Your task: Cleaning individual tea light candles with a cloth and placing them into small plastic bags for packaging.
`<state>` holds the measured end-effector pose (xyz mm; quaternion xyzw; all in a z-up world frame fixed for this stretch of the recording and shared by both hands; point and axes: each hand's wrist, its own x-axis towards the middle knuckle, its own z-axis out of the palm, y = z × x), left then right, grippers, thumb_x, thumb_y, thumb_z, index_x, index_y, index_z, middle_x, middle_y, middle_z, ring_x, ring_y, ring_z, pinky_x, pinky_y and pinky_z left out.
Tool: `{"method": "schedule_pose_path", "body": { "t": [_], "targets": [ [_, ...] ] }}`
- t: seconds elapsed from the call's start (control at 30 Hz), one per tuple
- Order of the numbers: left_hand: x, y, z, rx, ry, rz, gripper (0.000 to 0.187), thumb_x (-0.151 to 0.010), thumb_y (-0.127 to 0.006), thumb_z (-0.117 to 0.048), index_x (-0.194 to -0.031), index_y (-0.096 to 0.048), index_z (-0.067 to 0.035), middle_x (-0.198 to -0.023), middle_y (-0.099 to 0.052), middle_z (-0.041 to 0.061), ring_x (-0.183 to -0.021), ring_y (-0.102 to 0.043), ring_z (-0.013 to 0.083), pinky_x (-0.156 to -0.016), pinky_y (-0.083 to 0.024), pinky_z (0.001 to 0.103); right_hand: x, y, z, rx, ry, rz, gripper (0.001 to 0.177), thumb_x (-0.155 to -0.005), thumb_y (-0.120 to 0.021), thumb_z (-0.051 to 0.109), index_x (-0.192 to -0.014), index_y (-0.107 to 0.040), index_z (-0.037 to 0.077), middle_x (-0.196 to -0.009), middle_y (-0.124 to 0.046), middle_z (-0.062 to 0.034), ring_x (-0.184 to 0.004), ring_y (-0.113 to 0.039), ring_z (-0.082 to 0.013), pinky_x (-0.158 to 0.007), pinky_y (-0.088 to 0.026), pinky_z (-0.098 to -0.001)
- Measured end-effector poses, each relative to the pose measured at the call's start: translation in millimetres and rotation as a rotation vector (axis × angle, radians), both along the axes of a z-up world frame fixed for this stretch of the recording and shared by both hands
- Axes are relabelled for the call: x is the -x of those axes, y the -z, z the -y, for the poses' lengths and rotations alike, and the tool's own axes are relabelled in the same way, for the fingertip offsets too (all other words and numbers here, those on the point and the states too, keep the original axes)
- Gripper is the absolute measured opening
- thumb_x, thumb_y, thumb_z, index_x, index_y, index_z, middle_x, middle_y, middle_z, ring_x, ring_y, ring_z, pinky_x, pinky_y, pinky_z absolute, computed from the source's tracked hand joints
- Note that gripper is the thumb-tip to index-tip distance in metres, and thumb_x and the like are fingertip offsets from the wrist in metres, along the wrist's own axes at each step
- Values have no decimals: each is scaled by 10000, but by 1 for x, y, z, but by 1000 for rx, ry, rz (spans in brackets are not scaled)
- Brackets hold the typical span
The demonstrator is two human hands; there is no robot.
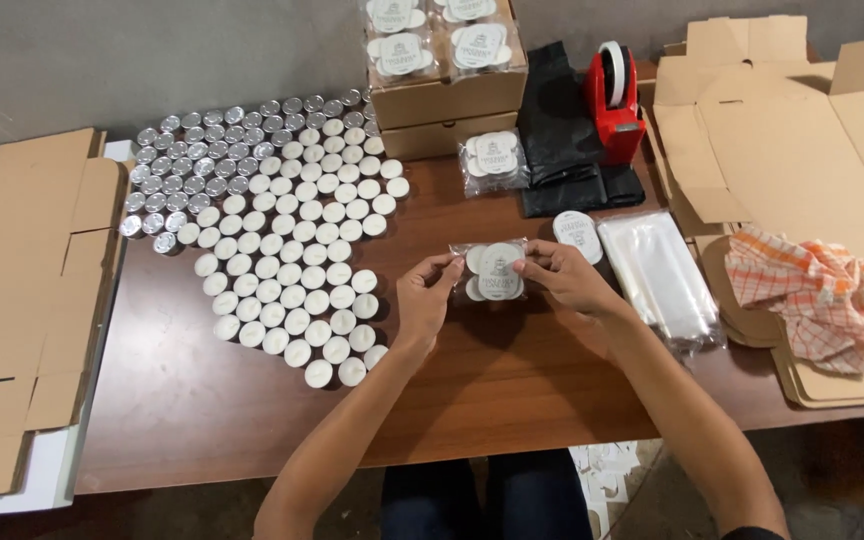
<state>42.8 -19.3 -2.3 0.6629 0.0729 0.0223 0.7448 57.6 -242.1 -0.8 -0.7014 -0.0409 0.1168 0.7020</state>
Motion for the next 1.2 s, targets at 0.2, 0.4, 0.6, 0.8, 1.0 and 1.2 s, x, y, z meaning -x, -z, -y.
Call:
{"method": "schedule_pose_path", "body": {
  "t": [0.2,0.4,0.6,0.8,1.0,1.2],
  "targets": [
    [1,7,0,50,204,9,558,-899,-767,-231,-1399,-606,-41,-1124,-691,102,-1071,-615,161,-1009,-522,379,17,-18,-7,-7,109,25,148,-963,-731,137,-1008,-672,9,-816,-724,-63,-765,-629,-110,-789,-579,-332],
    [6,15,7,32,308,-59,435,-818,-884,-209,-1208,-746,-78,-1027,-754,46,-968,-664,84,-929,-575,310,25,-5,-5,75,152,76,173,-949,-748,162,-1045,-719,20,-820,-762,-93,-781,-618,-104,-819,-567,-334],
    [14,11,6,91,289,-88,381,-850,-860,-185,-1191,-748,-58,-1059,-785,59,-985,-652,60,-948,-559,310,23,7,-4,255,149,191,197,-953,-749,224,-1035,-763,46,-785,-784,-90,-772,-616,-88,-834,-559,-345],
    [14,16,0,112,259,-69,383,-845,-862,-156,-1194,-750,-42,-1031,-786,71,-974,-656,82,-960,-561,325,21,17,-9,338,177,307,150,-921,-771,210,-975,-773,70,-668,-758,-58,-687,-583,-50,-721,-543,-289],
    [13,23,-3,109,227,-75,367,-869,-841,-159,-1198,-741,-30,-1029,-767,71,-977,-642,109,-967,-547,341,23,0,-15,353,288,397,148,-904,-783,208,-988,-789,85,-552,-677,-34,-563,-505,-31,-552,-467,-218],
    [17,20,1,143,186,-59,360,-871,-836,-177,-1191,-735,-47,-1039,-759,52,-983,-627,96,-984,-539,345,7,-35,14,538,641,502,131,-996,-692,207,-989,-755,92,-711,-679,-99,-639,-571,-220,-597,-479,-328]
  ]
}}
